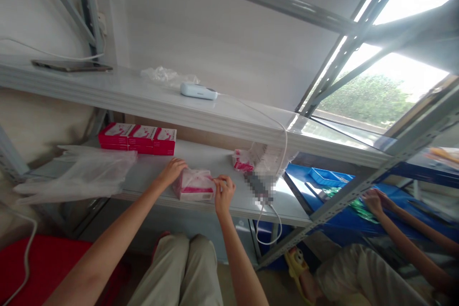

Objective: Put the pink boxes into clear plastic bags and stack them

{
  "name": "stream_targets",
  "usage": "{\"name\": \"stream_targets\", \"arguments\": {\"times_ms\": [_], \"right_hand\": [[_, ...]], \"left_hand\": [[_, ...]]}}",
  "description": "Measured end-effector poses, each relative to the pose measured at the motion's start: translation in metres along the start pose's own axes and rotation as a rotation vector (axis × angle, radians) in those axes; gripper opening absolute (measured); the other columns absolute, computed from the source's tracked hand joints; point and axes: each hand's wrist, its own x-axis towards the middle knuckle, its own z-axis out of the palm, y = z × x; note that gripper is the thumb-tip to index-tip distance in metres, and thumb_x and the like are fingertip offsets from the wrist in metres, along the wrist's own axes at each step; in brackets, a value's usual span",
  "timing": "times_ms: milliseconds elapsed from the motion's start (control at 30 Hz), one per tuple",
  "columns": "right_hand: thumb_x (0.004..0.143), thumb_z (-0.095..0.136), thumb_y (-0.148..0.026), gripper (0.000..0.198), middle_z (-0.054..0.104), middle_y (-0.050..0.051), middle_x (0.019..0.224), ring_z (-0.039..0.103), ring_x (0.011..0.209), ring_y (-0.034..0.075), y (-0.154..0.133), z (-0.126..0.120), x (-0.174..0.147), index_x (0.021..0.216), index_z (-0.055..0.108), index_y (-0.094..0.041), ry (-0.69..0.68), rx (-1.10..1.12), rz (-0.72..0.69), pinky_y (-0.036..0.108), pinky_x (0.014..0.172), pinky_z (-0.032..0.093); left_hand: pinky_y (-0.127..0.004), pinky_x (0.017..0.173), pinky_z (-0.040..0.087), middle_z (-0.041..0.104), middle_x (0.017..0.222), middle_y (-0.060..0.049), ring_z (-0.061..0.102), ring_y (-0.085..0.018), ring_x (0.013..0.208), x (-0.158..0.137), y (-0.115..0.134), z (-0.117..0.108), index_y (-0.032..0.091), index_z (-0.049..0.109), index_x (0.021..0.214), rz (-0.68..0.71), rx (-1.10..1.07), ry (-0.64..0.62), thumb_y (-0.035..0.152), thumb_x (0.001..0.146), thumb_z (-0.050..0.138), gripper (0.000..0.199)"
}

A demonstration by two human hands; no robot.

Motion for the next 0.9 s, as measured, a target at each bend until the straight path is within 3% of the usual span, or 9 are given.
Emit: {"name": "stream_targets", "arguments": {"times_ms": [133,300,367,433,500,567,633,800,900], "right_hand": [[0.091,0.048,-0.024,0.025,0.063,0.004,0.09,0.052,0.086,0.02,0.003,-0.01,-0.035,0.083,0.071,-0.026,0.005,-0.126,-0.009,0.04,0.089,0.027],[0.091,0.049,-0.026,0.023,0.063,0.005,0.092,0.051,0.088,0.021,-0.003,-0.019,-0.035,0.085,0.072,-0.026,-0.13,-0.065,-0.064,0.039,0.088,0.03],[0.091,0.05,-0.033,0.024,0.062,0.005,0.097,0.051,0.094,0.021,-0.001,-0.023,-0.029,0.085,0.072,-0.026,-0.23,0.036,-0.056,0.038,0.088,0.033],[0.094,0.043,-0.039,0.031,0.061,0.006,0.106,0.05,0.103,0.021,0.005,-0.025,-0.02,0.093,0.072,-0.026,-0.266,0.182,-0.005,0.037,0.093,0.034],[0.096,0.034,-0.043,0.04,0.059,0.008,0.115,0.049,0.111,0.02,0.015,-0.02,-0.004,0.106,0.068,-0.024,-0.216,0.331,0.106,0.038,0.098,0.034],[0.093,0.034,-0.048,0.045,0.06,0.01,0.118,0.05,0.113,0.021,0.025,-0.009,0.017,0.114,0.063,-0.021,-0.185,0.446,0.255,0.039,0.098,0.036],[0.086,0.045,-0.054,0.048,0.063,0.011,0.115,0.055,0.109,0.022,0.032,0.007,0.041,0.114,0.063,-0.019,-0.277,0.541,0.386,0.038,0.092,0.041],[0.066,0.067,-0.052,0.042,0.07,0.004,0.088,0.061,0.082,0.019,0.033,0.046,0.059,0.093,0.07,-0.019,-0.557,0.684,0.485,0.034,0.077,0.047],[0.063,0.071,-0.047,0.036,0.068,0.0,0.078,0.058,0.074,0.017,0.032,0.055,0.033,0.087,0.069,-0.02,-0.436,0.648,0.467,0.033,0.076,0.047]], "left_hand": [[-0.034,0.096,0.035,0.067,0.094,-0.007,0.058,-0.02,0.094,-0.015,-0.019,0.003,0.019,0.067,0.091,0.112,0.351,-0.114,0.007,0.079,0.054,0.021],[-0.033,0.095,0.036,0.067,0.1,-0.007,0.058,-0.02,0.097,-0.016,-0.024,0.006,0.019,0.066,0.097,0.142,0.368,-0.181,0.004,0.078,0.051,0.028],[-0.033,0.097,0.035,0.066,0.105,-0.007,0.057,-0.02,0.103,-0.018,-0.018,0.002,0.019,0.065,0.101,0.123,0.315,-0.117,0.003,0.078,0.047,0.034],[-0.036,0.1,0.033,0.063,0.112,-0.008,0.052,-0.021,0.111,-0.025,-0.007,-0.001,0.019,0.061,0.109,0.055,0.264,0.073,0.005,0.079,0.042,0.038],[-0.04,0.101,0.033,0.059,0.112,-0.01,0.049,-0.023,0.114,-0.041,0.01,0.0,0.018,0.056,0.111,-0.097,0.209,0.383,0.008,0.081,0.039,0.036],[-0.041,0.097,0.037,0.056,0.105,-0.01,0.051,-0.024,0.107,-0.063,0.031,0.009,0.018,0.051,0.105,-0.31,0.105,0.699,0.014,0.081,0.04,0.027],[-0.04,0.09,0.044,0.054,0.098,-0.008,0.054,-0.023,0.096,-0.089,0.054,0.025,0.02,0.046,0.097,-0.501,-0.081,0.86,0.023,0.082,0.042,0.016],[-0.035,0.073,0.053,0.058,0.083,-0.002,0.063,-0.019,0.069,-0.125,0.1,0.074,0.024,0.037,0.091,-0.972,-0.764,0.51,0.036,0.085,0.045,0.015],[-0.036,0.067,0.055,0.065,0.089,-0.005,0.068,-0.019,0.065,-0.121,0.1,0.097,0.026,0.033,0.096,-1.138,-1.092,0.39,0.039,0.087,0.046,0.021]]}}
